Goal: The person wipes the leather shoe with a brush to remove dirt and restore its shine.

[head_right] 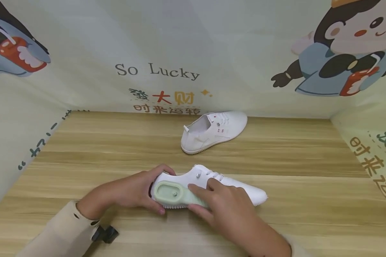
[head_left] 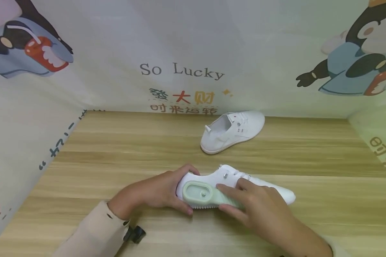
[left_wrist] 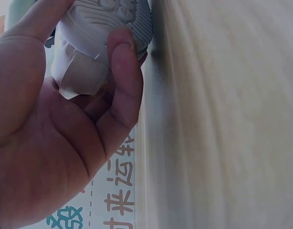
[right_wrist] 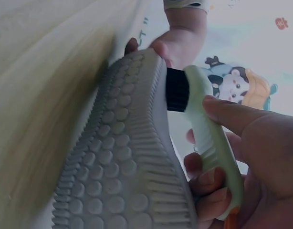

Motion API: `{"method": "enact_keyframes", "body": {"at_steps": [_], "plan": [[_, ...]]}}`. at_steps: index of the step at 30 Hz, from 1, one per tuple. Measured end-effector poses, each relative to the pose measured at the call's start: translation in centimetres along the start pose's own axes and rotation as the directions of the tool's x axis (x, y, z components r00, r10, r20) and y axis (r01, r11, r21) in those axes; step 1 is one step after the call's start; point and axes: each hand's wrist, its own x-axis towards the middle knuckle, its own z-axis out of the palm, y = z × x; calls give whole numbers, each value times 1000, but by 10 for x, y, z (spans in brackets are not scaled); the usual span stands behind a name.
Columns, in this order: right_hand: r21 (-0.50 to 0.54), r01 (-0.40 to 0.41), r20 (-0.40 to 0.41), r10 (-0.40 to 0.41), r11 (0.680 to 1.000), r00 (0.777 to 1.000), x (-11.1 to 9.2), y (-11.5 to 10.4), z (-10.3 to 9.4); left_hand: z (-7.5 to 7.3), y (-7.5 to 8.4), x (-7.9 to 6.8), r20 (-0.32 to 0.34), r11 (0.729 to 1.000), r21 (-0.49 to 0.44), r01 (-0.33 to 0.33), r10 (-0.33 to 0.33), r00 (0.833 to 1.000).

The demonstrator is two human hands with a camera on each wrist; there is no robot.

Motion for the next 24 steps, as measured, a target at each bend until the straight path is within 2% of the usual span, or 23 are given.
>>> {"method": "enact_keyframes", "body": {"at_steps": [7, 14, 24], "plan": [[27, -70, 94, 67, 997, 993, -1, 10, -14, 0, -1, -1, 1, 1000, 19, 0, 0, 1000], [25, -145, 215, 136, 989, 967, -4, 30, -35, -1, 0, 0, 6, 1000, 11, 8, -8, 1000], [9, -168, 265, 160, 986, 951, -8, 50, -60, -3, 2, 2, -1, 1000, 28, 10, -10, 1000]]}}
